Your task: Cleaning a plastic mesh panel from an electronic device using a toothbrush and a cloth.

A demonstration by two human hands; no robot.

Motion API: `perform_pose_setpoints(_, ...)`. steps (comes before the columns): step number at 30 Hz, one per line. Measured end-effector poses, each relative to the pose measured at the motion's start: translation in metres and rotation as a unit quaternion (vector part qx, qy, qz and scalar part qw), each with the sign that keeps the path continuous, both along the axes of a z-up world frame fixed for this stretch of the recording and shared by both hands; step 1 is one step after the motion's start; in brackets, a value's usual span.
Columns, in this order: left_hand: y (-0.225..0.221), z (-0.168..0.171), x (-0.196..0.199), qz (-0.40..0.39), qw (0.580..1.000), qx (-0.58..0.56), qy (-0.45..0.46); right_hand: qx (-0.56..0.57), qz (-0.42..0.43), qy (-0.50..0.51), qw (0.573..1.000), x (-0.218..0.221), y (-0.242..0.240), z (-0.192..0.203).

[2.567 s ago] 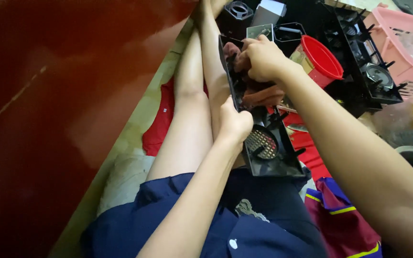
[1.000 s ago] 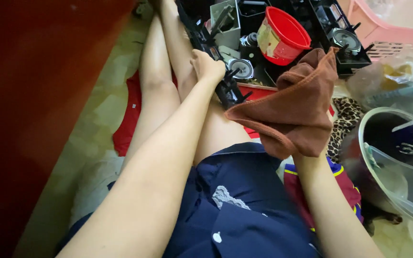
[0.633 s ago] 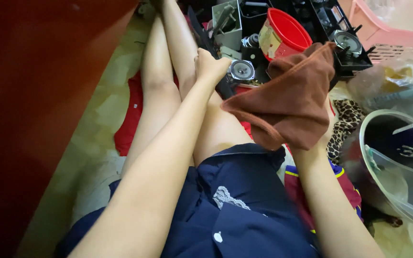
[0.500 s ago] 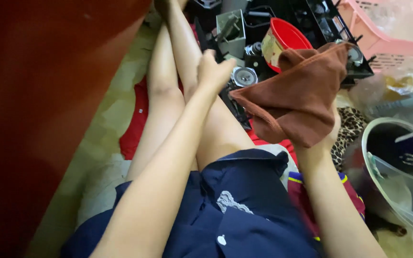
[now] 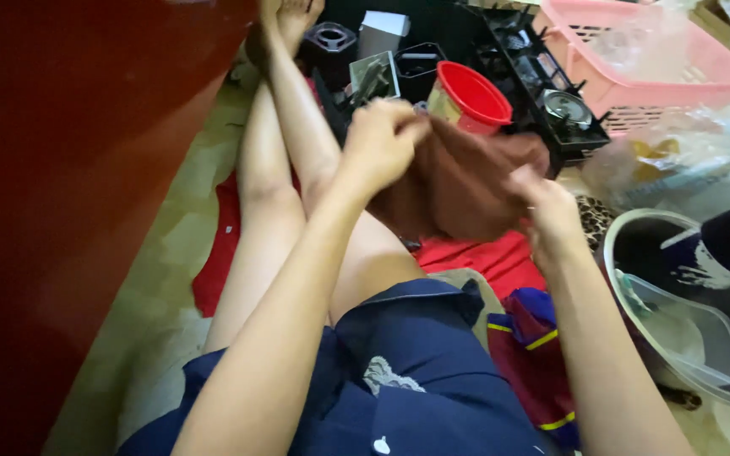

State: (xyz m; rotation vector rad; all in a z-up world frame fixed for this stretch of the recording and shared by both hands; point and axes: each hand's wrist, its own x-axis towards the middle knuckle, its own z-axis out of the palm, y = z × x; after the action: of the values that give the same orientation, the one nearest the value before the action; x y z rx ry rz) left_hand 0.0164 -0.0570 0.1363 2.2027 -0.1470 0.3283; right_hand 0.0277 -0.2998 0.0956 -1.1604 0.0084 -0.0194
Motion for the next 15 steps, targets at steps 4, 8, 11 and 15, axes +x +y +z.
perform_pose_setpoints(4,-0.024,0.013,0.007,-0.117,0.962,-0.097,-0.225,-0.484,-0.088,-0.194,0.849,-0.013,-0.002,0.017)
perform_pose_setpoints(8,-0.056,0.036,0.014,-0.402,0.883,-0.095,-0.221,-0.405,0.124,-0.174,0.889,-0.040,0.021,0.064)
perform_pose_setpoints(11,-0.059,0.056,0.023,-0.388,0.863,-0.210,-0.245,-0.516,0.168,0.005,0.840,-0.040,0.018,0.074)
perform_pose_setpoints(15,-0.024,0.065,0.048,-0.368,0.873,-0.209,-0.241,-0.616,0.168,0.108,0.762,0.001,-0.031,0.035)
